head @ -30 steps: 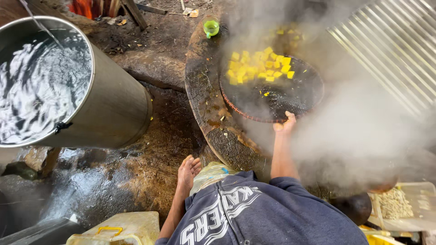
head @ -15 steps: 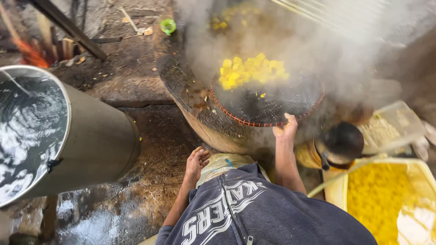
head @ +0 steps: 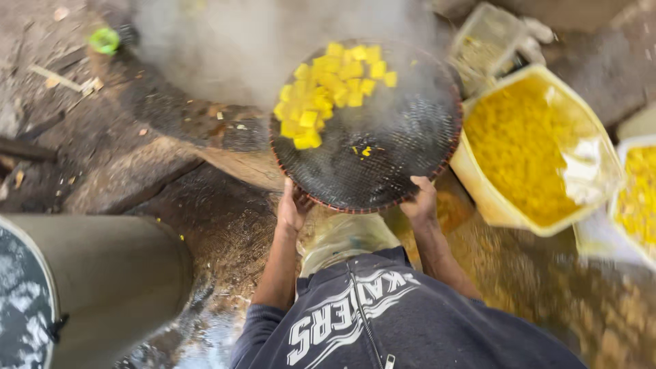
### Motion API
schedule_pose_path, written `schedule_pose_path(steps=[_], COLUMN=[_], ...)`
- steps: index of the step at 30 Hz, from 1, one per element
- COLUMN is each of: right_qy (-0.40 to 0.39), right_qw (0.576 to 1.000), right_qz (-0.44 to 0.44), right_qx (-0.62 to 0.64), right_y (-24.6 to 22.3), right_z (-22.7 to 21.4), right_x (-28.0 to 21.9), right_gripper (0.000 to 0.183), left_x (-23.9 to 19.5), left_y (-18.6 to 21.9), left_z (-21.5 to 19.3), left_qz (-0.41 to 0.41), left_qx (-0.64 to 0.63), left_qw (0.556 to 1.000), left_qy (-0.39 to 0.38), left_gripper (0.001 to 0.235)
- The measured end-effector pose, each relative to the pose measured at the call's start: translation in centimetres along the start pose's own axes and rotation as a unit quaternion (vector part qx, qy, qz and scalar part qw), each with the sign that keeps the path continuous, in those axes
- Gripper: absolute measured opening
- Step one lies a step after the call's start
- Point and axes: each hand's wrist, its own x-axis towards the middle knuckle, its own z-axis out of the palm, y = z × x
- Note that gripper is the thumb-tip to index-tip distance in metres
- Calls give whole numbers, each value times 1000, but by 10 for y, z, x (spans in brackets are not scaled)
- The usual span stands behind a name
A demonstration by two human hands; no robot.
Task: The person repeatedly scoops steaming yellow cubed cassava from a large cauldron using a woven basket strainer and transfers the pieces into nearby white plastic bins. The process is repeated multiple times to move the cooked cassava from the pot to the bins.
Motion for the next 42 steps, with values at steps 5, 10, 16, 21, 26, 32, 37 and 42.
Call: schedule_pose_path(steps=[5,10,16,21,26,32,37,42], right_qy=[-2,67,66,189,222,327,333,375], right_qw=[997,993,996,980,962,897,854,803], right_qz=[30,11,-6,-67,-134,-253,-358,-407], right_qx=[73,95,52,9,89,159,179,222], right_y=[7,17,-25,-92,-146,-169,-170,-222], right_z=[-39,-100,-194,-315,-389,-438,-472,-504], right_x=[-66,-100,-161,-239,-308,-393,-444,-455], right_gripper=[39,25,11,4,10,19,14,38], left_x=[-4,-40,-77,-100,-99,-93,-85,-61], left_y=[-19,-48,-145,-288,-393,-484,-561,-665], left_z=[-2,-25,-6,16,80,161,218,286], left_qz=[73,17,-80,-164,-128,-268,-347,-394], left_qx=[110,193,217,204,258,301,340,350], left_qw=[991,981,973,965,943,891,826,770], left_qy=[-13,17,22,-11,-163,-209,-288,-360], left_gripper=[35,31,28,26,19,16,12,12])
